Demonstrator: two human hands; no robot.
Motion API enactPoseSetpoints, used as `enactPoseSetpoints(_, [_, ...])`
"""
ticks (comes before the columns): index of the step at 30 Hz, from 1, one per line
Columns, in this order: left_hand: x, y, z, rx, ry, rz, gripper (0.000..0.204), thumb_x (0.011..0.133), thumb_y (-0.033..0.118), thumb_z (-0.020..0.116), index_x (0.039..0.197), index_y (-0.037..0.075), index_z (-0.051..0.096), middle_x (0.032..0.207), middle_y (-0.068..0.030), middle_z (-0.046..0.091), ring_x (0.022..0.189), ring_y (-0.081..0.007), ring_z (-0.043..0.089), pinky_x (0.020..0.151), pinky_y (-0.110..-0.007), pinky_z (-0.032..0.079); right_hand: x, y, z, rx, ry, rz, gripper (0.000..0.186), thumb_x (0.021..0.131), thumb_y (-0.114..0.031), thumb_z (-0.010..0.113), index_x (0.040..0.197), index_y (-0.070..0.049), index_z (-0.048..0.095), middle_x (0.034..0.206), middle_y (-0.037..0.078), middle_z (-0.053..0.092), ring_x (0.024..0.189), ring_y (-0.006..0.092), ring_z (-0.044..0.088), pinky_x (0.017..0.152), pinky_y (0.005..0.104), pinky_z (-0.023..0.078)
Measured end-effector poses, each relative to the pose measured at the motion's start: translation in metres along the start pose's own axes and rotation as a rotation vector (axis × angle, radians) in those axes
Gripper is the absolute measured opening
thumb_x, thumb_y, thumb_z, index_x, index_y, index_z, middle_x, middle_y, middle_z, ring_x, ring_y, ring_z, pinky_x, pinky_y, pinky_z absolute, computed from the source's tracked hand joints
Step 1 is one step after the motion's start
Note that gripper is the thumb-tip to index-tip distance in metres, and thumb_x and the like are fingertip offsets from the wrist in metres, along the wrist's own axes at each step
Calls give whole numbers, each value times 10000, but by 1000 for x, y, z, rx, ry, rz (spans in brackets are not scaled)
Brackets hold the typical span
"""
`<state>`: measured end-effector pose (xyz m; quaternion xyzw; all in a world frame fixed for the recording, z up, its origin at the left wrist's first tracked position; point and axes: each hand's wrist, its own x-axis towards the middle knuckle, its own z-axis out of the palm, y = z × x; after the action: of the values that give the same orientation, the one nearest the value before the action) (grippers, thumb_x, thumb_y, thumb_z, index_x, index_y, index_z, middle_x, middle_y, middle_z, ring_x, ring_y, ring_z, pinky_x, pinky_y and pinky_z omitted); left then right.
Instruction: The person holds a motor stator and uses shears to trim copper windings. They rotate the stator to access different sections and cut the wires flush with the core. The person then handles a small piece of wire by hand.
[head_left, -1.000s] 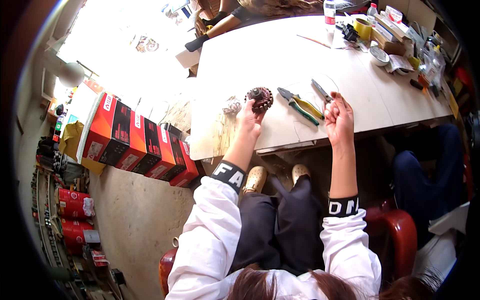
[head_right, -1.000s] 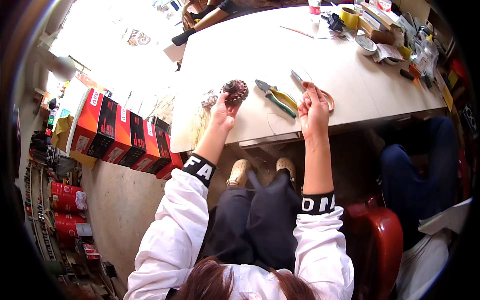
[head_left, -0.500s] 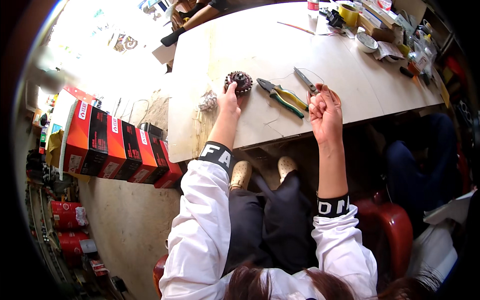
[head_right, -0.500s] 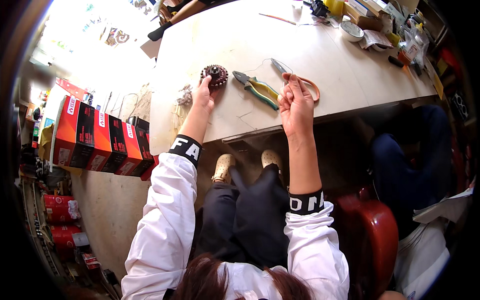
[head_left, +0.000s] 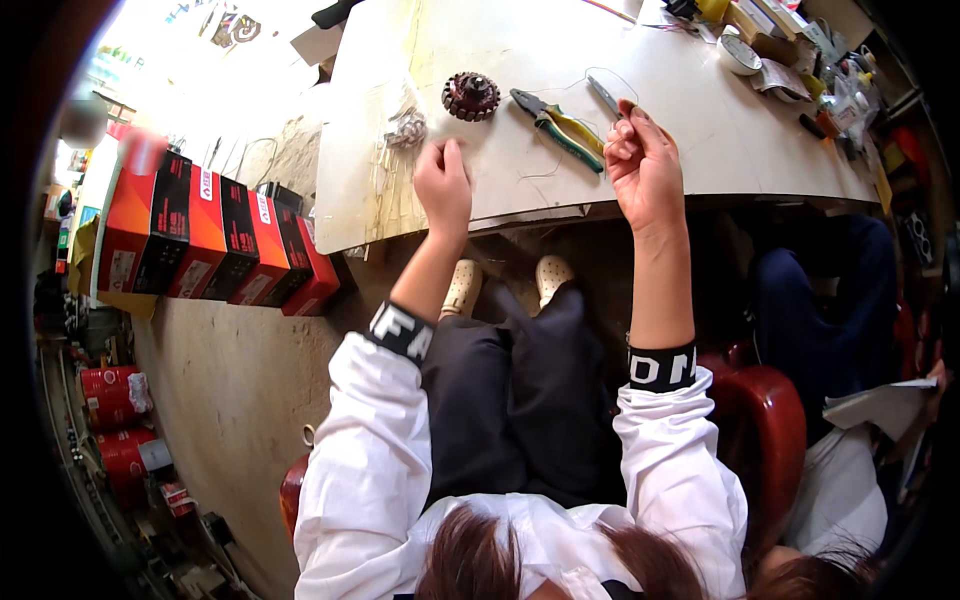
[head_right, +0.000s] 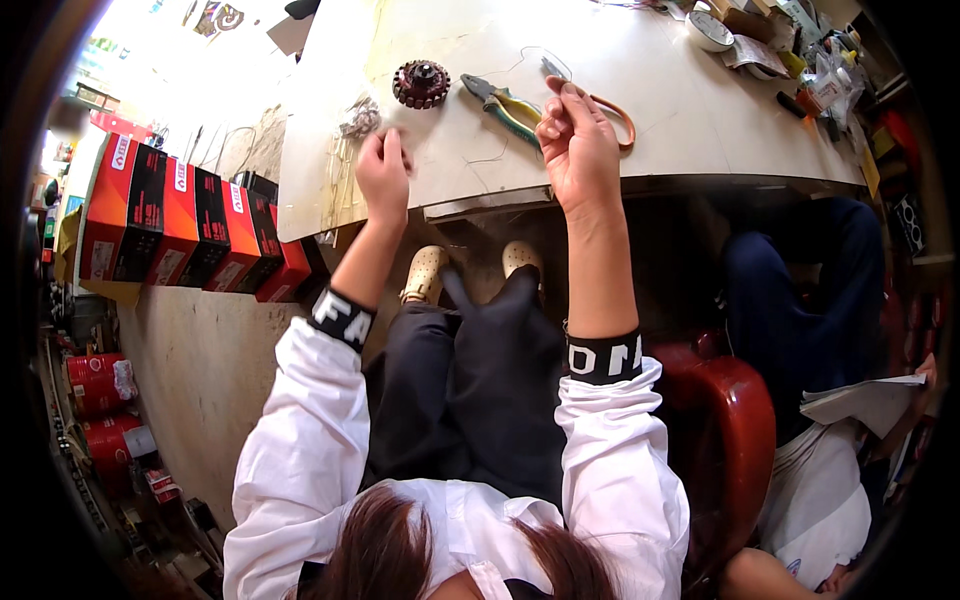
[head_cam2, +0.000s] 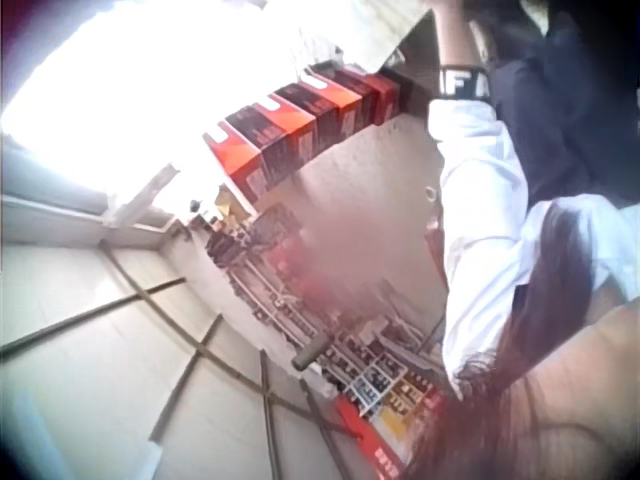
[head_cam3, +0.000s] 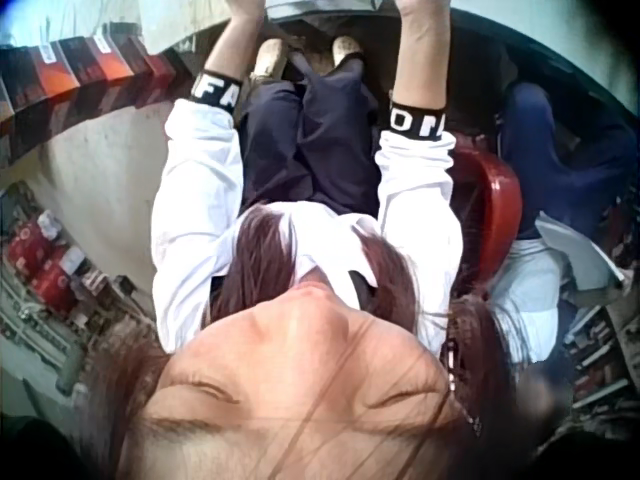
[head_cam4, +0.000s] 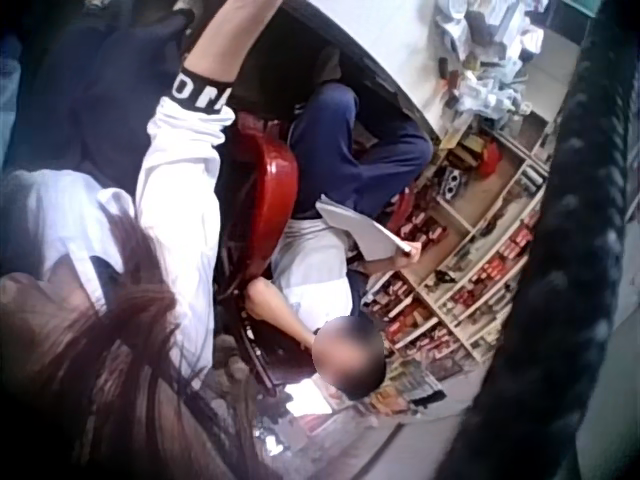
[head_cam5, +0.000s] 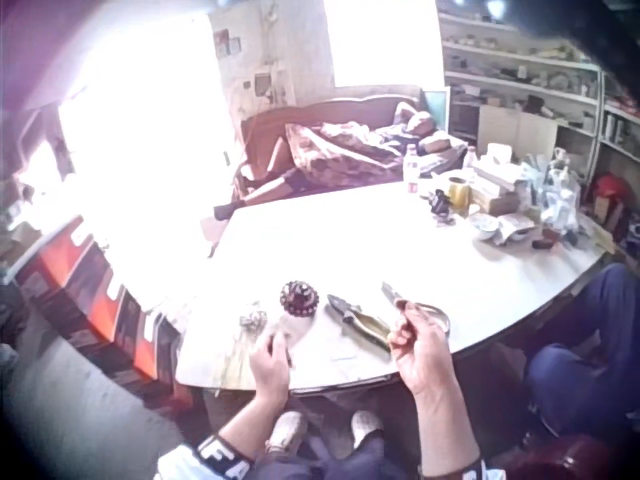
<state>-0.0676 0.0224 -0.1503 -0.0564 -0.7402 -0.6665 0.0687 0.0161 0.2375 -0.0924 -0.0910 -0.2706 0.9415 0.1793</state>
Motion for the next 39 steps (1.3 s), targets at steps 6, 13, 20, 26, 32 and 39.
enactPoseSetpoints(6, [-84,-94,-83,328,-639,-141,236,976,191,559,1068,22,695,751,-41,597,632,-115,562,601,-271,478,2,8,9,-16,-48,30,175,1013,-65,487,1085,61,585,790,39,545,661,71,451,585,210,399])
enactPoseSetpoints(13, [-85,-214,-45,944,-854,252,652,723,186,738,1338,102,541,1374,-134,506,1294,-342,459,1061,-429,420,4,6,6,-33,-45,26,169,1013,-65,492,1074,67,579,772,42,537,652,77,442,590,212,394])
enactPoseSetpoints(20, [-76,-283,-48,1137,-1266,293,250,838,149,578,1076,87,625,993,-95,696,1071,-278,618,1003,-457,409,-1,5,13,-112,-13,2,169,1002,-56,507,1067,82,579,767,46,535,649,80,437,582,210,383])
enactPoseSetpoints(26, [-80,-255,-99,831,-1051,54,292,971,309,494,872,106,679,883,-160,687,863,-374,654,736,-462,506,1,11,0,-108,8,-10,186,1017,-69,486,1102,76,568,796,68,552,684,92,447,621,201,422])
enactPoseSetpoints(32, [-79,-147,-182,526,-697,-467,638,1017,533,406,722,48,697,681,-97,661,659,-243,635,655,-387,499,-15,24,20,-294,115,-46,193,996,-70,525,1122,50,610,975,91,638,833,112,586,746,249,517])
enactPoseSetpoints(39, [-90,33,-269,-336,-761,-620,553,1020,541,404,881,53,623,564,99,301,487,-33,259,457,-218,195,-69,40,60,-371,175,-158,305,970,-89,561,1227,68,515,1111,100,581,1028,181,601,918,298,486])
